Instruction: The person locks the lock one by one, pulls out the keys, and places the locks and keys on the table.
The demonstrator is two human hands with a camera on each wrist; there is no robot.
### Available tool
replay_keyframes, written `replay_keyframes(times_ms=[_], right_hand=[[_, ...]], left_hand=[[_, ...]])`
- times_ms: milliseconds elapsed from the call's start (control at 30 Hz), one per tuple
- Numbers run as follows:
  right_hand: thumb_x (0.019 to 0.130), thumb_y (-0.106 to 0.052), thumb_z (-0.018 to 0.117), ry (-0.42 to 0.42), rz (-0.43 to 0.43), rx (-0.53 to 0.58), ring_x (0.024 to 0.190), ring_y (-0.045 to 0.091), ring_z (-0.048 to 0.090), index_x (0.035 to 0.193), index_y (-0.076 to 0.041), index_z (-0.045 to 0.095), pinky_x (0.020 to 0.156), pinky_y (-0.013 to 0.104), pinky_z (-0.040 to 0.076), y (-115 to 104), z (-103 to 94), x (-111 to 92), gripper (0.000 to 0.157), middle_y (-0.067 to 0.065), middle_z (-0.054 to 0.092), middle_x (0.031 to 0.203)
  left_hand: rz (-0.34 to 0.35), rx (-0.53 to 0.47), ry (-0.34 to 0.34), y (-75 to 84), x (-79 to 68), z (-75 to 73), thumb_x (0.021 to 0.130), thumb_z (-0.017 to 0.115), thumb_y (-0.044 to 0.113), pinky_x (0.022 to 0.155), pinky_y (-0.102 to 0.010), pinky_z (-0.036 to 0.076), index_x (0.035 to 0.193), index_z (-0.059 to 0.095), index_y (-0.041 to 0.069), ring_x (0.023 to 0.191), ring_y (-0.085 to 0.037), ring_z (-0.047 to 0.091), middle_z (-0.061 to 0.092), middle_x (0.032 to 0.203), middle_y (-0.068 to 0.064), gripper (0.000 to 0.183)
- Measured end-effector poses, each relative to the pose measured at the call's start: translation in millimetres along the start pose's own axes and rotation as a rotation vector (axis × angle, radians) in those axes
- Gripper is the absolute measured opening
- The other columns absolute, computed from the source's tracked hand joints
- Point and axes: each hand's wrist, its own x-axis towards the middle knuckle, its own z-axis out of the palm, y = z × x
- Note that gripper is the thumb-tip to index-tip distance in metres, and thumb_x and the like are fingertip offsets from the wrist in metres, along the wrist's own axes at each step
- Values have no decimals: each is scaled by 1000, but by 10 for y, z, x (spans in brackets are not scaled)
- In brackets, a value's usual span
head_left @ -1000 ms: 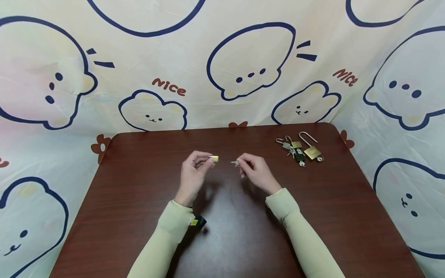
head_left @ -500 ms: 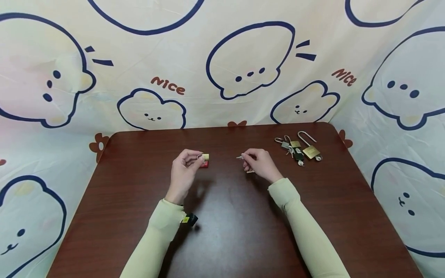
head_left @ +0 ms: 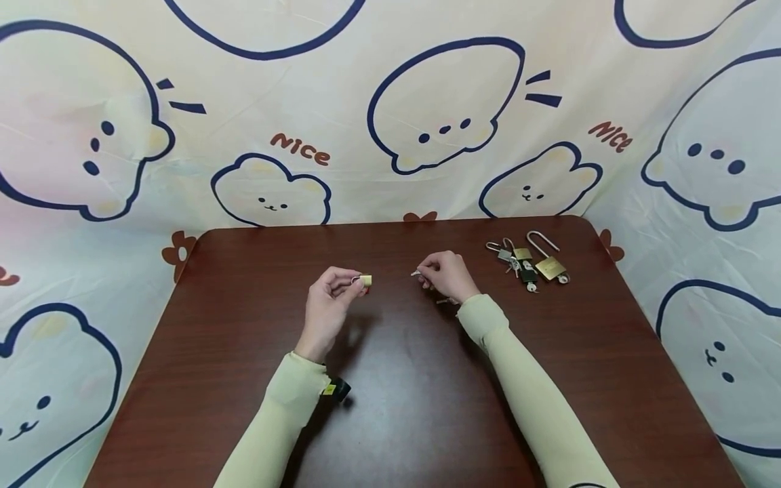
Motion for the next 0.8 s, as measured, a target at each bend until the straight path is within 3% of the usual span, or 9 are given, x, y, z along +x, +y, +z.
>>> replay_keyframes(times_ms=[233, 467, 667, 800], right_hand=[[101, -16, 69, 9, 37, -28, 66, 15, 72, 96, -8, 81, 63, 29, 58, 64, 92, 223, 15, 5, 75, 76], [98, -15, 72, 20, 71, -52, 68, 14, 71, 95, -9, 82, 68, 29, 59, 67, 201, 343, 12, 5, 76, 80], [97, -11, 74, 34, 112, 3, 71, 13, 74, 97, -7, 82, 69, 26, 60, 49, 264, 375, 9, 9, 78, 93], [97, -9, 73, 34, 107, 28, 74, 15, 75, 100, -5, 81, 70, 26, 61, 27, 268, 370, 10, 10, 77, 95]], left_hand=[[8, -10, -8, -42, -4, 35, 96, 74, 8, 84, -29, 62, 114, 67, -2, 89, -22, 75, 76, 107, -17, 21], [3, 2, -9, -65, -12, 46, 96, 74, 9, 83, -28, 62, 114, 68, -1, 86, -15, 75, 76, 108, -18, 22], [7, -6, -12, -65, -19, 40, 96, 74, 7, 89, -41, 62, 114, 68, -1, 98, -37, 74, 76, 110, -19, 21], [5, -8, -9, -72, -14, 34, 96, 74, 7, 90, -43, 61, 113, 68, 0, 99, -39, 73, 76, 109, -18, 20]])
